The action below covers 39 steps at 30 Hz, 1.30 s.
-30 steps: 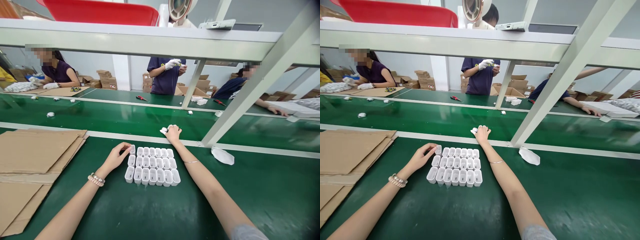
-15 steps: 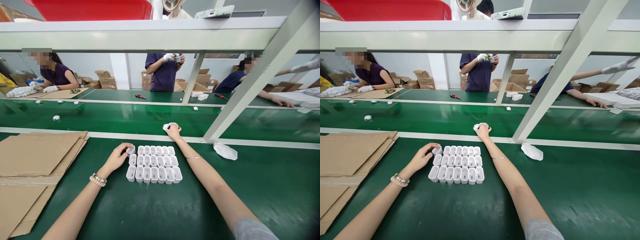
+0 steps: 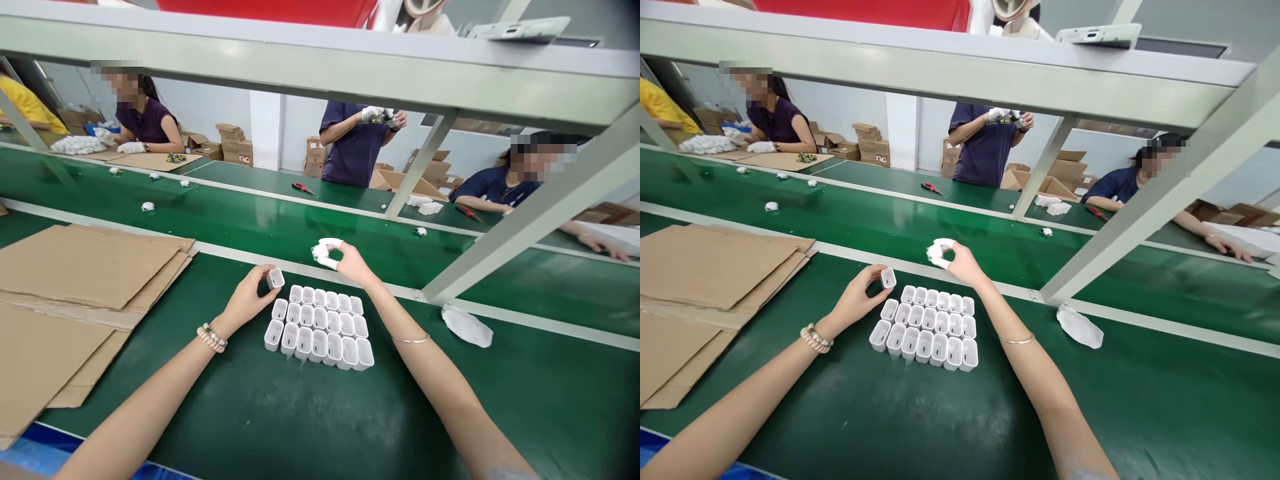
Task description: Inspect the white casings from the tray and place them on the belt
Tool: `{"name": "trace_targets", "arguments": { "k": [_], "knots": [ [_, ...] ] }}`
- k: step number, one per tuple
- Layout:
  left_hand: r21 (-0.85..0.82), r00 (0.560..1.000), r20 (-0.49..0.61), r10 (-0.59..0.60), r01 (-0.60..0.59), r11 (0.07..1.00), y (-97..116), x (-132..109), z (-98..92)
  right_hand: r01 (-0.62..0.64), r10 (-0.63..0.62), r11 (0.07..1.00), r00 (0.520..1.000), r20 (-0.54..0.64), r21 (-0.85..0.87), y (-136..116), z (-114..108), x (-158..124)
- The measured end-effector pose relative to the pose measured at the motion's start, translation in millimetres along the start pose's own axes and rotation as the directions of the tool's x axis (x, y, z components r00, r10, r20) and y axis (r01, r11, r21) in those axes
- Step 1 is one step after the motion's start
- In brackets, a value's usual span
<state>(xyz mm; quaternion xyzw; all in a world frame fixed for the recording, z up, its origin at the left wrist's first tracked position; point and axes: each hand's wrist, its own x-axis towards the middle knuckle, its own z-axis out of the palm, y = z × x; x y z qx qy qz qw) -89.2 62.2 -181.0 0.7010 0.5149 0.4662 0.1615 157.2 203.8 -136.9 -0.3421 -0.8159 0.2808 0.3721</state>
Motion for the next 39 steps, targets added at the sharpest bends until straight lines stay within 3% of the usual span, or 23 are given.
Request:
{"name": "trace_targets", "arguments": {
  "k": [3,6,9,14,20,31,39],
  "knots": [
    [0.011,0.999,-0.018,0.031,-0.031,0.999,12.4,-2.4,-0.6,0.168,-0.16,0.985,0.979,0.123,-0.051,-46.7,6.6,-12.9],
    [0.051,0.993,-0.03,0.113,-0.111,0.992,24.8,-5.2,-2.8,0.298,-0.255,0.936,0.941,0.221,-0.185,-74.9,11.6,-25.4],
    [0.102,0.978,-0.061,0.198,-0.191,0.976,34.0,-7.7,-5.4,0.416,-0.357,0.872,0.901,0.248,-0.258,-84.1,12.7,-33.3],
    [0.137,0.967,-0.089,0.239,-0.226,0.965,40.5,-9.0,-7.8,0.551,-0.505,0.774,0.834,0.221,-0.312,-87.0,11.2,-36.6],
    [0.183,0.953,-0.109,0.283,-0.261,0.948,41.2,-8.5,-8.5,0.603,-0.569,0.707,0.795,0.21,-0.369,-90.1,11.9,-37.7],
    [0.192,0.952,-0.101,0.29,-0.268,0.944,41.9,-9.6,-7.9,0.61,-0.563,0.662,0.788,0.247,-0.435,-91.9,12.7,-40.7],
    [0.212,0.933,-0.085,0.349,-0.325,0.922,42.5,-8.9,-8.0,0.586,-0.503,0.649,0.809,0.303,-0.485,-92.7,15.7,-43.5]
  ]
}}
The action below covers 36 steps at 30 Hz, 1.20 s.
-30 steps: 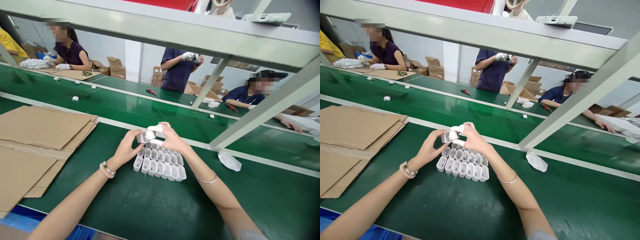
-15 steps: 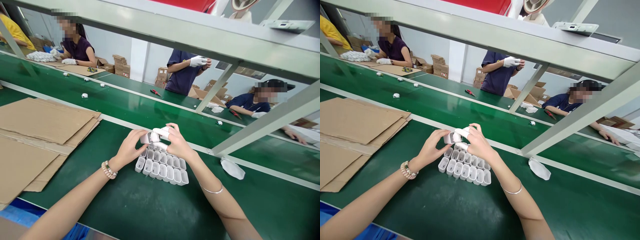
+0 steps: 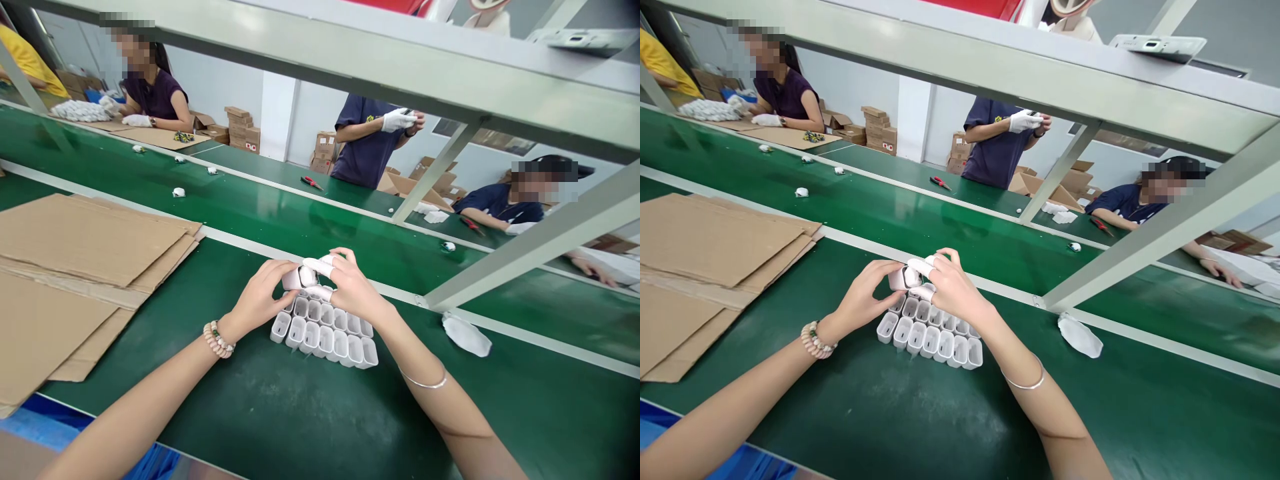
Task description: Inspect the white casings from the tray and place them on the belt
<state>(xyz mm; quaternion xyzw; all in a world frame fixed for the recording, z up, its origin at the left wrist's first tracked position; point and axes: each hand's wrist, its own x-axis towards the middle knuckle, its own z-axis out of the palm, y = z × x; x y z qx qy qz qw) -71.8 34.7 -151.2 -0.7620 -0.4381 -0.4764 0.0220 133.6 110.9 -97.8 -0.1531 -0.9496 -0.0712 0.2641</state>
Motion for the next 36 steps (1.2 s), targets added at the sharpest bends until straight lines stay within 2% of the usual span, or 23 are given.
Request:
{"name": "trace_targets", "arguments": {
  "k": [5,10,12,15,25,33,36],
  "knots": [
    [-0.043,1.0,-0.015,-0.021,0.02,0.999,2.2,-1.9,1.4,-0.023,0.024,0.998,1.0,0.012,-0.064,-2.0,0.8,1.3],
    [-0.214,0.979,-0.058,-0.195,0.178,0.96,6.1,-1.2,3.1,-0.032,0.021,0.996,0.991,-0.129,-0.082,-1.3,4.0,2.4],
    [-0.289,0.965,-0.072,-0.253,0.222,0.931,6.7,0.2,3.1,-0.002,-0.008,0.998,0.99,-0.143,-0.067,-1.5,4.4,2.7],
    [-0.325,0.958,-0.094,-0.271,0.228,0.918,6.3,0.9,3.3,0.026,-0.029,0.999,0.993,-0.115,-0.023,-3.0,2.8,3.3],
    [-0.185,0.976,-0.133,-0.172,0.146,0.972,4.9,-5.2,6.4,-0.004,0.0,0.996,0.999,0.039,0.094,-11.5,-6.1,3.3],
    [-0.167,0.975,-0.135,-0.174,0.15,0.975,4.6,-6.8,7.4,-0.042,0.023,0.995,0.979,0.205,0.09,-15.1,-1.6,5.6],
    [-0.159,0.977,-0.12,-0.173,0.154,0.975,4.1,-8.2,8.3,-0.06,0.047,0.997,0.976,0.213,0.056,-18.7,2.5,6.3]
  ]
}}
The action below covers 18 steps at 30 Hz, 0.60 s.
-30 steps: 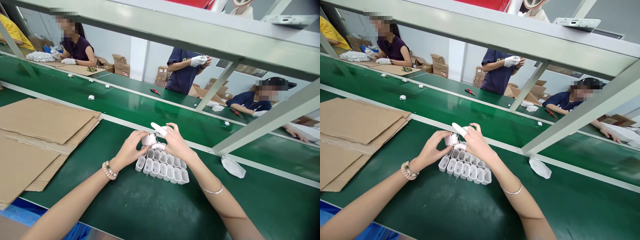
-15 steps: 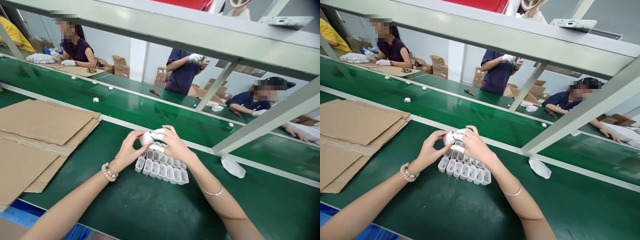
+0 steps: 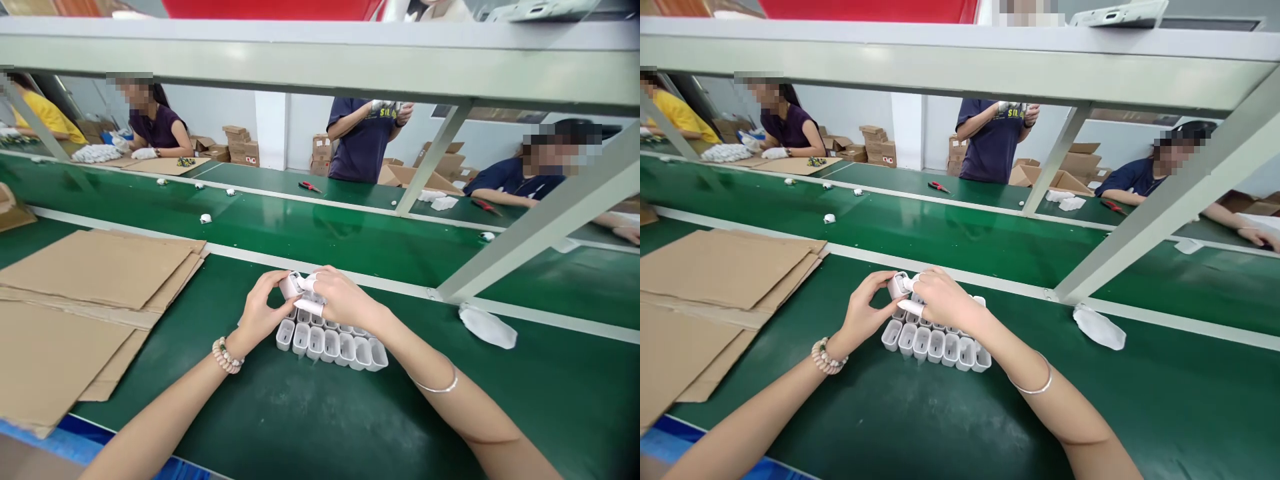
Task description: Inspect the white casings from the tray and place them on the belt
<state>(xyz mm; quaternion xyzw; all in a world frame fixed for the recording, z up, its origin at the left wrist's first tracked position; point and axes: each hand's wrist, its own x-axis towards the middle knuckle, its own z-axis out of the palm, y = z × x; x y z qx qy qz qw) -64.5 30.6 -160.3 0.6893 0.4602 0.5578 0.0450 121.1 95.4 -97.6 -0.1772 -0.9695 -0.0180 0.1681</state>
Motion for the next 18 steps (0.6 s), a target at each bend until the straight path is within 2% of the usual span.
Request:
{"name": "trace_targets", "arguments": {
  "k": [3,5,9,14,18],
  "knots": [
    [-0.005,0.999,0.048,-0.025,0.025,1.0,1.2,-2.0,2.4,-0.086,0.086,0.996,0.994,-0.07,0.005,-6.6,2.7,1.1],
    [-0.017,0.996,0.076,-0.049,0.05,0.999,3.9,-3.5,5.2,-0.188,0.193,0.981,0.974,-0.118,0.047,-11.0,2.1,2.1],
    [-0.067,0.98,0.143,-0.139,0.15,0.986,9.7,-5.1,10.6,-0.372,0.393,0.912,0.914,-0.105,0.17,-5.4,-5.6,4.0],
    [-0.057,0.961,0.13,-0.245,0.254,0.966,3.0,-2.1,13.2,-0.549,0.563,0.826,0.818,-0.122,0.129,44.6,-14.2,-0.1],
    [-0.02,0.948,0.082,-0.307,0.31,0.951,-12.2,-1.1,13.6,-0.712,0.708,0.702,0.695,-0.127,0.021,95.1,-6.0,-14.8]
  ]
}}
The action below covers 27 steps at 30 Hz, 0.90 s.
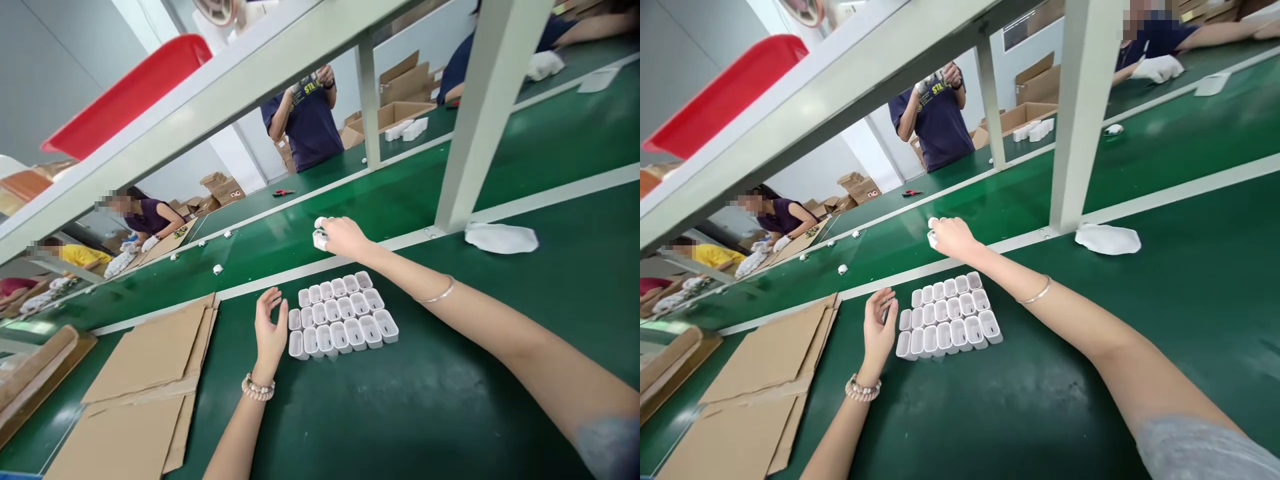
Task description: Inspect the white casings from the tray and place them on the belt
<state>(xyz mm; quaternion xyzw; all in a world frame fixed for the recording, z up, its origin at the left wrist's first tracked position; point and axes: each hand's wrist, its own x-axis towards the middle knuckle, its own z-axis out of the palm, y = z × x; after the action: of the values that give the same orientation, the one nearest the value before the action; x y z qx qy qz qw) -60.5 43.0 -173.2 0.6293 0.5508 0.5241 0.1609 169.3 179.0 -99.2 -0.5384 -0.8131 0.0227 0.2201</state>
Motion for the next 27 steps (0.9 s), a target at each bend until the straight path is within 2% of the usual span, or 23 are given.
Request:
{"name": "trace_targets", "arguments": {
  "k": [3,8,13,16,18,20,23,25,27],
  "knots": [
    [0.025,0.999,0.007,-0.037,0.037,0.999,-7.0,1.2,0.4,-0.122,0.124,0.99,0.992,0.036,-0.069,32.0,15.2,6.4],
    [0.027,0.996,0.057,-0.062,0.061,0.998,-9.7,0.5,2.9,-0.193,0.201,0.976,0.977,0.068,-0.103,63.5,32.7,10.2],
    [0.023,0.987,0.104,-0.119,0.117,0.993,-13.5,0.7,4.7,-0.248,0.264,0.959,0.957,0.118,-0.137,71.3,36.1,14.7],
    [0.039,0.979,0.129,-0.156,0.152,0.988,-13.9,0.6,5.5,-0.289,0.318,0.94,0.935,0.155,-0.182,68.6,36.2,12.6],
    [0.018,0.975,0.14,-0.174,0.173,0.985,-12.2,-0.1,6.9,-0.306,0.342,0.925,0.929,0.14,-0.227,63.7,33.2,10.1],
    [-0.018,0.972,0.148,-0.184,0.189,0.982,-10.0,-1.2,8.8,-0.281,0.32,0.92,0.941,0.108,-0.272,56.9,25.3,8.4],
    [-0.076,0.972,0.159,-0.174,0.188,0.979,-7.7,-2.6,10.9,-0.162,0.196,0.943,0.976,0.091,-0.291,43.8,4.4,9.2],
    [-0.116,0.974,0.169,-0.153,0.174,0.978,-7.5,-3.0,11.0,-0.082,0.09,0.99,0.994,0.067,-0.118,34.2,-10.2,8.9],
    [-0.149,0.976,0.169,-0.139,0.165,0.975,-7.7,-3.2,10.4,0.011,-0.015,0.994,0.999,0.029,0.111,27.3,-18.7,3.0]
  ]
}}
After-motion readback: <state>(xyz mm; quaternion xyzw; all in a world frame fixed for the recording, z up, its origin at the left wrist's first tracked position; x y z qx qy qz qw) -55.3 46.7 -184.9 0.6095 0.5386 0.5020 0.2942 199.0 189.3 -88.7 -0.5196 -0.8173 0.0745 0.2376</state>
